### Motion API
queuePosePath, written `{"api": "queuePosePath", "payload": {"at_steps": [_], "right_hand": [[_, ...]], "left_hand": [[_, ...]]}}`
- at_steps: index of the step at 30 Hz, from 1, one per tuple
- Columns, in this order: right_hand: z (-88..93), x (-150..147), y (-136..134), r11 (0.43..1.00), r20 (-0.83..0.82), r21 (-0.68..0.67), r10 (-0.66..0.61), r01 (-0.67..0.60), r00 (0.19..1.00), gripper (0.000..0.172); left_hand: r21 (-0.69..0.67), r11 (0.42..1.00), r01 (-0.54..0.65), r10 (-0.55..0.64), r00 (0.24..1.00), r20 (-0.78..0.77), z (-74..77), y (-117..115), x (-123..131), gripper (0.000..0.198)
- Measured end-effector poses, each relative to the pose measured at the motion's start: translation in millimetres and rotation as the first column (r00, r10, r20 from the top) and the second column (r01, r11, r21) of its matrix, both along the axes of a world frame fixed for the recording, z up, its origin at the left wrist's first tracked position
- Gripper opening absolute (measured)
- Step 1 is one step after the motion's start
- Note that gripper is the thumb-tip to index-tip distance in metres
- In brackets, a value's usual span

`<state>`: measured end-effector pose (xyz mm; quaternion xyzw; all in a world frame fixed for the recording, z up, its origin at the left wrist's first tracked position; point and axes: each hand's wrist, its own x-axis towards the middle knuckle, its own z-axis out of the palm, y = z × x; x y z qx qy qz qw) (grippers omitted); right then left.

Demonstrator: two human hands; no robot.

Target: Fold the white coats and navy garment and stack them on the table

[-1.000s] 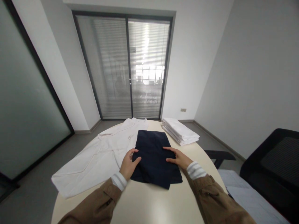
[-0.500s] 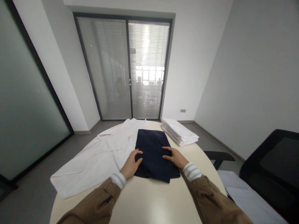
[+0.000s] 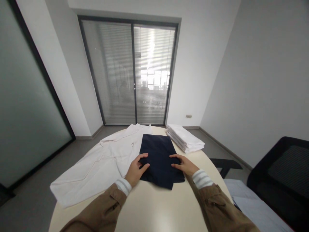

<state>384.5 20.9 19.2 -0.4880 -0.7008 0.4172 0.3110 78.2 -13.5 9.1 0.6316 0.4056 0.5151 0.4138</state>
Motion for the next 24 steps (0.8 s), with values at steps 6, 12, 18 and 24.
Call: {"api": "queuePosePath", "payload": {"at_steps": [6,12,18,24], "right_hand": [[12.1,2,-13,0.970,-0.144,-0.163,0.157,-0.180,0.977,0.081],[19.9,-4,-21,0.969,-0.022,-0.115,0.216,-0.217,0.976,0.094],[22.4,-13,-19,0.994,-0.167,0.111,0.031,-0.012,0.985,0.068],[15.6,-18,-17,0.989,-0.182,0.138,0.072,-0.047,0.981,0.089]], "left_hand": [[0.044,0.998,0.047,-0.036,0.977,-0.210,5.5,-9,-5,0.051],[0.180,0.977,0.117,-0.041,0.924,-0.379,5.7,-11,-8,0.049],[0.232,0.963,-0.135,0.195,0.947,-0.256,6.5,1,-4,0.030],[0.242,0.958,-0.155,0.218,0.941,-0.258,4.6,5,1,0.033]]}}
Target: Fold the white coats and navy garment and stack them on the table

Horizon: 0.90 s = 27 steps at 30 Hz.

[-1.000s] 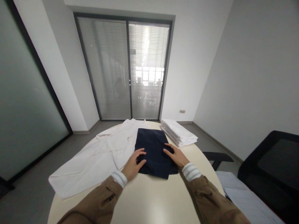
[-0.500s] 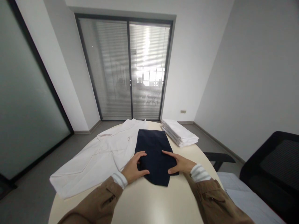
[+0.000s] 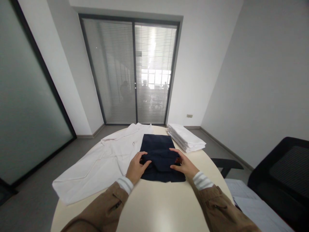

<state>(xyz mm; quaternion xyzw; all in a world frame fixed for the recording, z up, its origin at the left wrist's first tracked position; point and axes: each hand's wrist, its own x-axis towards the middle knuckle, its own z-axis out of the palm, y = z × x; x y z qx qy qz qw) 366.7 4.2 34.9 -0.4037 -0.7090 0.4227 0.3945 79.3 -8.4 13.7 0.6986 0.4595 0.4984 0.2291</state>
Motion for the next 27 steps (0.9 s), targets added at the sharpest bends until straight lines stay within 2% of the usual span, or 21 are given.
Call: {"api": "queuePosePath", "payload": {"at_steps": [2,4,7,10,13,15,17,19,23,27], "right_hand": [[-3.0,-1,2,0.997,-0.022,0.050,-0.055,0.056,0.998,0.074],[-4.5,0,5,0.987,-0.022,0.113,-0.113,0.115,0.993,0.058],[-3.4,1,7,0.960,0.027,0.226,-0.178,0.167,0.984,0.036],[0.0,0,7,0.939,0.084,0.292,-0.215,0.183,0.973,0.025],[5.4,0,4,0.914,0.229,0.375,-0.255,0.156,0.940,0.020],[11.0,0,0,0.852,0.343,0.507,-0.343,0.135,0.875,0.022],[17.9,-2,-6,0.765,0.411,0.637,-0.444,0.098,0.796,0.029],[24.1,-6,-11,0.727,0.486,0.687,-0.462,0.003,0.742,0.037],[26.5,-19,-20,0.806,0.720,0.538,-0.289,-0.245,0.631,0.042],[20.9,-31,-23,0.848,0.802,0.437,-0.215,-0.302,0.557,0.038]], "left_hand": [[0.017,0.998,0.064,-0.064,0.998,-0.024,0.8,-1,1,0.036],[0.049,0.995,0.081,-0.078,0.995,-0.059,2.0,-2,1,0.036],[0.134,0.991,0.015,0.002,0.992,-0.129,4.8,-1,0,0.025],[0.203,0.979,-0.035,0.074,0.979,-0.189,7.9,0,-1,0.019],[0.211,0.976,-0.044,0.093,0.969,-0.230,10.1,-1,-3,0.017],[0.205,0.978,-0.033,0.089,0.959,-0.268,10.8,-2,-4,0.018],[0.191,0.981,-0.011,0.074,0.942,-0.327,11.1,-3,-4,0.021],[0.167,0.986,0.013,0.055,0.916,-0.398,11.3,-4,-4,0.024],[0.059,0.994,0.092,-0.043,0.824,-0.566,12.7,-9,-5,0.023],[-0.045,0.992,0.116,-0.116,0.728,-0.676,16.6,-17,-7,0.027]]}}
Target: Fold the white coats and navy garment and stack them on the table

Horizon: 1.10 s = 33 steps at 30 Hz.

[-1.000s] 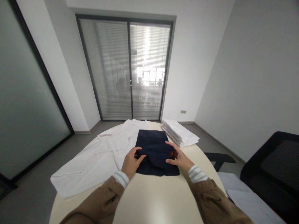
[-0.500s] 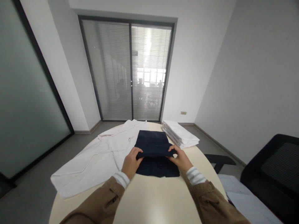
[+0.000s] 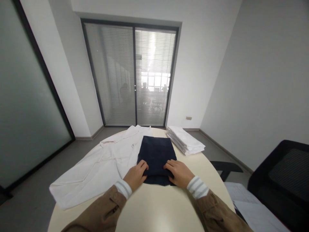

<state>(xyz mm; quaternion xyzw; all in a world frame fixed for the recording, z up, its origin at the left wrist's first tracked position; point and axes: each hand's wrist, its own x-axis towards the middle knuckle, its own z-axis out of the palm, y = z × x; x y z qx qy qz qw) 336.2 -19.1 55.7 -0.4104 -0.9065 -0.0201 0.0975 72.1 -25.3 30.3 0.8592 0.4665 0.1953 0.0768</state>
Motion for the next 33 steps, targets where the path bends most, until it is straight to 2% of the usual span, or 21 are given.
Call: {"api": "queuePosePath", "payload": {"at_steps": [5,8,14,16,18,19,21,22,24,25,27,29,33], "right_hand": [[1.0,-2,-3,0.998,0.004,-0.035,0.043,-0.042,0.999,0.041],[1.9,0,-4,0.998,-0.026,-0.031,0.060,-0.061,0.998,0.036],[2.3,-1,-8,0.993,-0.128,-0.098,0.053,-0.066,0.990,0.027],[3.9,-1,-9,0.986,-0.156,-0.159,0.026,-0.051,0.987,0.023],[5.7,-2,-9,0.974,-0.178,-0.223,-0.007,-0.034,0.984,0.010],[6.3,-3,-9,0.968,-0.181,-0.249,-0.027,-0.019,0.983,0.011],[6.5,-5,-9,0.957,-0.177,-0.288,-0.066,0.013,0.982,0.025],[5.8,-7,-8,0.955,-0.174,-0.295,-0.073,0.019,0.982,0.027],[3.0,-9,-7,0.966,-0.194,-0.260,-0.040,-0.012,0.980,0.014],[1.0,-10,-7,0.974,-0.216,-0.224,-0.007,-0.043,0.976,0.011],[-3.4,-10,-7,0.982,-0.243,-0.170,0.041,-0.084,0.969,0.037],[-6.2,-7,-6,0.974,-0.232,-0.211,0.031,-0.081,0.972,0.055],[3.0,-7,1,0.934,-0.166,-0.353,-0.011,-0.049,0.986,0.057]], "left_hand": [[-0.010,1.000,0.014,-0.015,0.995,-0.098,7.5,-8,-1,0.031],[0.038,0.999,0.004,0.001,0.990,-0.140,11.3,-11,1,0.030],[0.138,0.976,-0.171,0.192,0.969,-0.158,13.0,-23,8,0.019],[0.181,0.964,-0.196,0.221,0.967,-0.128,13.6,-26,11,0.030],[0.225,0.956,-0.188,0.215,0.971,-0.101,14.8,-28,13,0.041],[0.235,0.955,-0.179,0.205,0.975,-0.090,15.2,-27,15,0.044],[0.236,0.959,-0.157,0.175,0.983,-0.057,14.2,-24,16,0.040],[0.235,0.963,-0.132,0.145,0.989,-0.039,12.2,-21,16,0.034],[0.230,0.971,-0.061,0.065,0.998,-0.007,4.7,-16,15,0.024],[0.221,0.975,-0.024,0.023,1.000,0.003,-0.5,-14,14,0.030],[0.174,0.985,0.021,-0.023,1.000,0.009,-12.0,-11,12,0.048],[0.100,0.995,0.011,-0.011,1.000,0.006,-21.3,-11,10,0.057],[-0.016,0.999,-0.037,0.036,0.999,-0.039,-23.0,-14,9,0.062]]}}
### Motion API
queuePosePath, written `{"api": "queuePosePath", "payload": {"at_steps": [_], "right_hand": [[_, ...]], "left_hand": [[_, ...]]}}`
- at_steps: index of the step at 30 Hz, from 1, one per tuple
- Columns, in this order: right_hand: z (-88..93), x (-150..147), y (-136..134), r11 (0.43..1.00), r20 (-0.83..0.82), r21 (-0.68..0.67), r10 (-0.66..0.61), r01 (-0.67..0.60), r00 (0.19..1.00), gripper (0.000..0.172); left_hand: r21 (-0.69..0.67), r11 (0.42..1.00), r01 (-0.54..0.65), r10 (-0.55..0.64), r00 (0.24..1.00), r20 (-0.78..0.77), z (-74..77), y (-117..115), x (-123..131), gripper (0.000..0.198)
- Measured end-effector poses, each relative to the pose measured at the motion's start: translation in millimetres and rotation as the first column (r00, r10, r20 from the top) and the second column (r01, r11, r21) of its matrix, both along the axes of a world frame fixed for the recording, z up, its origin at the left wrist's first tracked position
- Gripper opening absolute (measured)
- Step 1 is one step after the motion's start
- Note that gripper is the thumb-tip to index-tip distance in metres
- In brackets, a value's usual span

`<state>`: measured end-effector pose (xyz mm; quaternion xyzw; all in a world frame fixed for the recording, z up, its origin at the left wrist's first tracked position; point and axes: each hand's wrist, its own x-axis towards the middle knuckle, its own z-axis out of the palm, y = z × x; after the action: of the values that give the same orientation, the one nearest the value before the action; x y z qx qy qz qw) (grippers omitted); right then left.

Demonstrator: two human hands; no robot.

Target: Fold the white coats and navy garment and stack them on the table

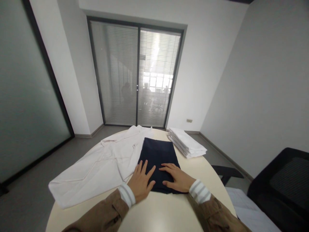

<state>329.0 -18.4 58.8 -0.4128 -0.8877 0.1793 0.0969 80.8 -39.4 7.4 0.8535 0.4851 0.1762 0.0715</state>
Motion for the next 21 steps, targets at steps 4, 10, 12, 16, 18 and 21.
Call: {"api": "queuePosePath", "payload": {"at_steps": [4,10,12,16,18,21], "right_hand": [[17.3,-24,21,0.991,0.061,0.047,-0.130,0.128,0.990,0.054],[-11.3,-63,66,0.937,0.110,0.192,-0.315,0.291,0.943,0.060],[-26.7,-64,75,0.921,0.129,0.169,-0.373,0.350,0.919,0.060],[-28.0,-59,85,0.929,0.174,0.147,-0.362,0.340,0.916,0.064],[-15.2,-62,91,0.934,0.207,0.125,-0.353,0.333,0.912,0.062],[0.9,-76,105,0.923,0.168,0.167,-0.374,0.348,0.912,0.061]], "left_hand": [[-0.056,0.998,-0.007,0.003,0.998,-0.064,10.1,-4,2,0.060],[-0.082,0.996,-0.030,0.023,0.997,-0.079,14.4,-9,4,0.058],[-0.090,0.995,-0.033,0.027,0.997,-0.073,14.7,-10,5,0.058],[-0.101,0.994,-0.041,0.034,0.997,-0.073,18.4,-12,7,0.057],[-0.114,0.993,-0.037,0.029,0.997,-0.075,21.3,-15,8,0.058],[-0.133,0.991,-0.033,0.024,0.997,-0.069,23.9,-21,9,0.059]]}}
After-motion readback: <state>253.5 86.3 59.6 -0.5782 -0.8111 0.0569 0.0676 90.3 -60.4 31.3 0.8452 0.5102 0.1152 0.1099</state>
